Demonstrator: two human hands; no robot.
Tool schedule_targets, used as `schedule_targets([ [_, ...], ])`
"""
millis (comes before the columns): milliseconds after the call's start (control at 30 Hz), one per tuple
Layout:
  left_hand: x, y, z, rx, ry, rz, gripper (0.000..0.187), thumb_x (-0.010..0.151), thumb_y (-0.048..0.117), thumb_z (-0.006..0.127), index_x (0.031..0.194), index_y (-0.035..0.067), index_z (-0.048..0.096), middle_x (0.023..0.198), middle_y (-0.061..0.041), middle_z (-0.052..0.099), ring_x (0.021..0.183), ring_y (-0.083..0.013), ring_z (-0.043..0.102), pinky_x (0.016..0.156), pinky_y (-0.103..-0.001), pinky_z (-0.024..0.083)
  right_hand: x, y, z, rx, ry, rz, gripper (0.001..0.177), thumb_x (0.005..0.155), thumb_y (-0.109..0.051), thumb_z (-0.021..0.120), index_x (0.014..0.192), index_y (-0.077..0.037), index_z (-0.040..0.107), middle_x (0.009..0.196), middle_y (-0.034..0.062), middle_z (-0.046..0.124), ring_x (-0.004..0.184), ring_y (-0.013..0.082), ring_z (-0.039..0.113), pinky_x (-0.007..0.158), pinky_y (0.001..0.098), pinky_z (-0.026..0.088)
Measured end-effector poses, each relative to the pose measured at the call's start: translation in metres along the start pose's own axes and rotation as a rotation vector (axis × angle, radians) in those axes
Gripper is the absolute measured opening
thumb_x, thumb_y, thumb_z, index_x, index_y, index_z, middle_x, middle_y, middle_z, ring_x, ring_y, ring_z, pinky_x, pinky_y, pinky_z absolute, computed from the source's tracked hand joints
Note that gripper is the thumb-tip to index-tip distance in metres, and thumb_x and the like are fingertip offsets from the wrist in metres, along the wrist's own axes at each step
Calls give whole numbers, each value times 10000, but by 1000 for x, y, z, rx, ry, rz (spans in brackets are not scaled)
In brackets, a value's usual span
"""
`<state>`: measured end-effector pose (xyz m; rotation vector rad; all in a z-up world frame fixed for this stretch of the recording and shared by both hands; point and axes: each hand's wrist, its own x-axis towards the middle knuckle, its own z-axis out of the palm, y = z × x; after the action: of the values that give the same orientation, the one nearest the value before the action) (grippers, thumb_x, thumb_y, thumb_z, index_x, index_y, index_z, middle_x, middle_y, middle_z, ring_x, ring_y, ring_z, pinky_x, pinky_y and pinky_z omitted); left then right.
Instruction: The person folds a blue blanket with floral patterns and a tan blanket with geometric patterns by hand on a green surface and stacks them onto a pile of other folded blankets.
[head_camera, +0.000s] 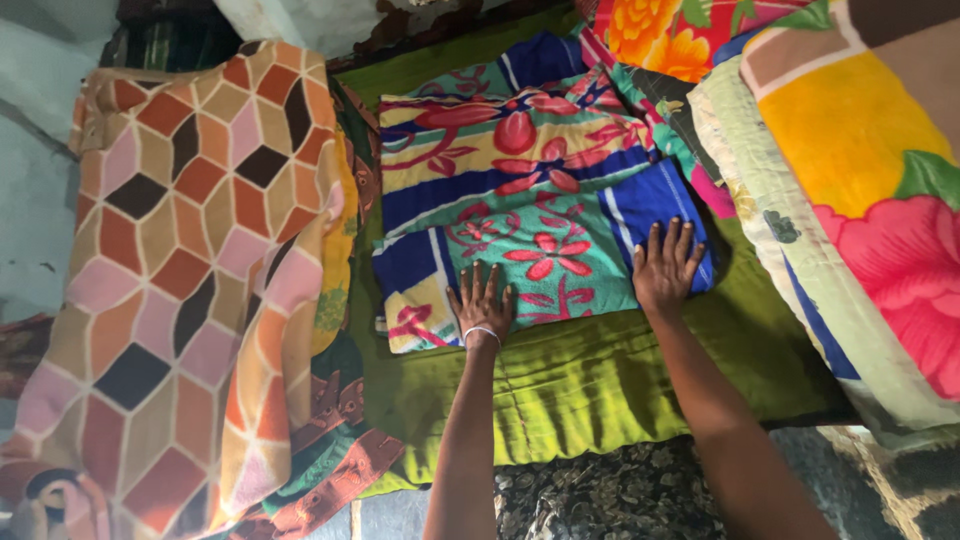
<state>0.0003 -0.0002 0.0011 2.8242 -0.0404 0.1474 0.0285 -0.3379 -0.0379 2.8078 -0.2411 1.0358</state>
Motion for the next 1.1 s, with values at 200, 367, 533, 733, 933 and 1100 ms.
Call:
schedule_targets([
  [200, 1, -4, 4, 36, -17, 19, 616, 1031, 535, 385, 1600, 302, 338, 1708, -43, 195, 1573, -300, 136, 1249, -616, 16, 2, 5, 12, 59, -41, 10, 505, 1115, -431, 517, 1461, -91, 655, 1620, 226, 485, 1542, 415, 367, 1247, 623, 188],
  [367, 8, -33, 14, 44, -20, 58, 694, 999, 579, 384, 1608, 264, 279, 1706, -35, 180, 1565, -262, 128, 1232, -580, 32, 2, 5, 14, 54, -4, -9, 497, 1134, -430, 509, 1467, -92, 658, 1631, 231, 479, 1548, 425, 364, 1246, 638, 193],
  [533, 6, -114, 4, 266, 13, -117, 677, 1023, 598, 380, 1611, 273, 300, 1720, -38, 183, 1584, -260, 149, 1272, -575, 36, 2, 6, 10, 67, -39, -7, 512, 1130, -429, 509, 1481, -82, 646, 1646, 237, 458, 1552, 437, 350, 1243, 641, 186],
  [733, -32, -186, 7, -94, 240, -335, 708, 972, 568, 492, 1603, 273, 368, 1684, -130, 275, 1560, -347, 200, 1237, -620, 104, 5, 4, 8, 65, -94, 12, 542, 1121, -444, 486, 1506, -88, 625, 1669, 226, 434, 1567, 427, 321, 1253, 638, 161],
  [933, -13, -188, 4, -210, 236, -384, 725, 948, 503, 601, 1577, 198, 411, 1644, -150, 340, 1539, -409, 210, 1236, -597, 152, 6, 3, 9, 35, -117, 13, 551, 1124, -454, 461, 1520, -100, 609, 1688, 218, 410, 1576, 417, 295, 1251, 635, 150],
  [1100, 17, -165, -18, 3, 300, -369, 668, 937, 419, 630, 1529, 156, 468, 1643, -167, 333, 1536, -363, 242, 1240, -599, 146, 6, 1, 10, 9, -121, 10, 549, 1119, -448, 460, 1523, -105, 603, 1677, 220, 415, 1566, 414, 308, 1241, 631, 164],
])
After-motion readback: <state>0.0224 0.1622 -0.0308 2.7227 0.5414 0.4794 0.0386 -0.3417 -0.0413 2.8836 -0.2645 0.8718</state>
